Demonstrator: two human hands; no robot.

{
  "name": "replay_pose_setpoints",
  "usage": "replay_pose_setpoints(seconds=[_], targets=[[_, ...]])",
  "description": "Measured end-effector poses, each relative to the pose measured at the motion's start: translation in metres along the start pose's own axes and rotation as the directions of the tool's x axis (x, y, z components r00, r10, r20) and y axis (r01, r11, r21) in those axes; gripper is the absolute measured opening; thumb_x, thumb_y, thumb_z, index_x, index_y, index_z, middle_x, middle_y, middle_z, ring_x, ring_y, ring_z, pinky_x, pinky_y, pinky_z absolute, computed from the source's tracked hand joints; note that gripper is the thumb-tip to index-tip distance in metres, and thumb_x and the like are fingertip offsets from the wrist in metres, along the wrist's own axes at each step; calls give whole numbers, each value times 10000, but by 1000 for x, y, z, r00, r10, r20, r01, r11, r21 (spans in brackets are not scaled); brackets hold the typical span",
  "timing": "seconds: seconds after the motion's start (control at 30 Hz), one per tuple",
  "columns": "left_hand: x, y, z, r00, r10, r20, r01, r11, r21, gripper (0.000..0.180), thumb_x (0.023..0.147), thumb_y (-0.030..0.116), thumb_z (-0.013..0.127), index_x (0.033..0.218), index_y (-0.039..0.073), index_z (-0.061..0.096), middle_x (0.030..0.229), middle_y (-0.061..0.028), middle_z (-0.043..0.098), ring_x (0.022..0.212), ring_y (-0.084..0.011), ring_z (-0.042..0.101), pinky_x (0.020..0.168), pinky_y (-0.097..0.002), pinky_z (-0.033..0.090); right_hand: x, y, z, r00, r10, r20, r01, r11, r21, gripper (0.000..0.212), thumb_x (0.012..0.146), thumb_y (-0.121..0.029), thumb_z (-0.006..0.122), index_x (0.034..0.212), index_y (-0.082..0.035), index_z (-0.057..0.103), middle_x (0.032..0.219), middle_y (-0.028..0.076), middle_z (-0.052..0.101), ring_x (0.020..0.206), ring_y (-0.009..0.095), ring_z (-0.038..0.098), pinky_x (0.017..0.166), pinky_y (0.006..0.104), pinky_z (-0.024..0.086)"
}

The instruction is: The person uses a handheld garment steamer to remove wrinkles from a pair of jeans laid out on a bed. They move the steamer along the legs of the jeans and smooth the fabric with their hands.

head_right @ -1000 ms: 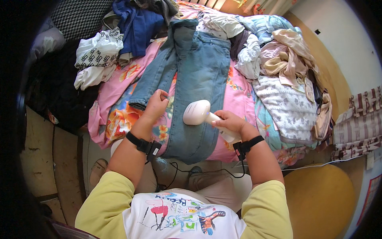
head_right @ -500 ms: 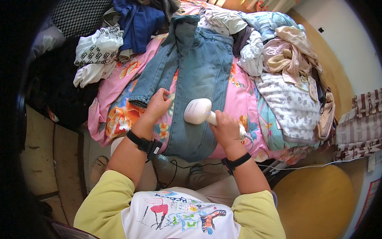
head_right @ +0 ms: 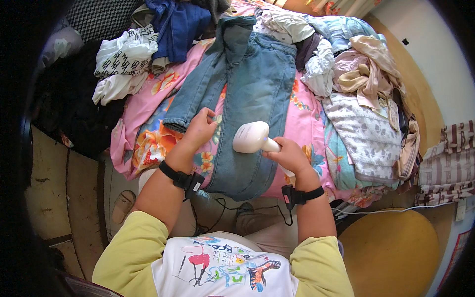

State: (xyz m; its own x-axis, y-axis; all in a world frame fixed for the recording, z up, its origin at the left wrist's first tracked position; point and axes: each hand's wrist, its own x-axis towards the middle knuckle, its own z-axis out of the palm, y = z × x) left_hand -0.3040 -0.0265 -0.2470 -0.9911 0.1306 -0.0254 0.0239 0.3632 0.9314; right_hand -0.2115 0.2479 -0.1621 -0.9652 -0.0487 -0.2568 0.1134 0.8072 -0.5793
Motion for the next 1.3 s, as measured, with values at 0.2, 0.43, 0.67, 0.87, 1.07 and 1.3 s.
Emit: replay_pose_setpoints(seconds=[0.2,0.43,0.67,0.87,1.07,1.3], targets=[[3,0,0,1000,-16,-7,16,1000,8,272,829,76,552,1089,1,536,998,-269,635,979,-417,610,858,-439,484,22,2,-5,987,122,-109,-100,977,189,381,769,-247,786,1036,-8,654,802,-4,623,685,88,558,572,267,447],[4,-2,1,999,-30,19,30,999,12,286,828,74,550,1104,3,529,1029,-269,631,1004,-420,601,875,-440,478,67,4,-18,988,92,-124,-66,977,201,378,782,-277,769,1001,9,656,818,31,636,734,116,572,647,285,450],[3,0,-4,998,-58,38,58,998,4,293,826,69,555,1111,4,532,1042,-266,632,1014,-416,602,878,-435,479,67,-1,-20,978,170,120,-201,921,334,440,823,-409,721,958,5,661,787,23,612,675,113,555,582,277,427],[6,-7,2,999,16,-46,-14,999,49,282,812,67,573,1084,-3,542,842,-143,637,780,-257,627,720,-353,502,62,-13,-27,935,187,303,-306,856,416,383,823,-369,724,1003,-41,643,824,26,601,673,127,559,572,299,441],[5,3,-1,997,-78,24,79,996,-44,290,820,63,548,1103,-2,538,1025,-272,636,1001,-409,613,867,-429,486,59,2,-28,924,131,359,-262,901,346,361,841,-322,718,1043,-30,650,865,29,618,711,127,574,625,289,458],[5,-2,0,999,-36,-34,37,999,12,262,813,39,535,1073,2,544,822,-152,631,762,-268,629,701,-376,503,56,-5,-17,930,43,364,-168,933,317,371,850,-335,718,1043,-22,662,858,26,620,725,130,584,627,292,470]])
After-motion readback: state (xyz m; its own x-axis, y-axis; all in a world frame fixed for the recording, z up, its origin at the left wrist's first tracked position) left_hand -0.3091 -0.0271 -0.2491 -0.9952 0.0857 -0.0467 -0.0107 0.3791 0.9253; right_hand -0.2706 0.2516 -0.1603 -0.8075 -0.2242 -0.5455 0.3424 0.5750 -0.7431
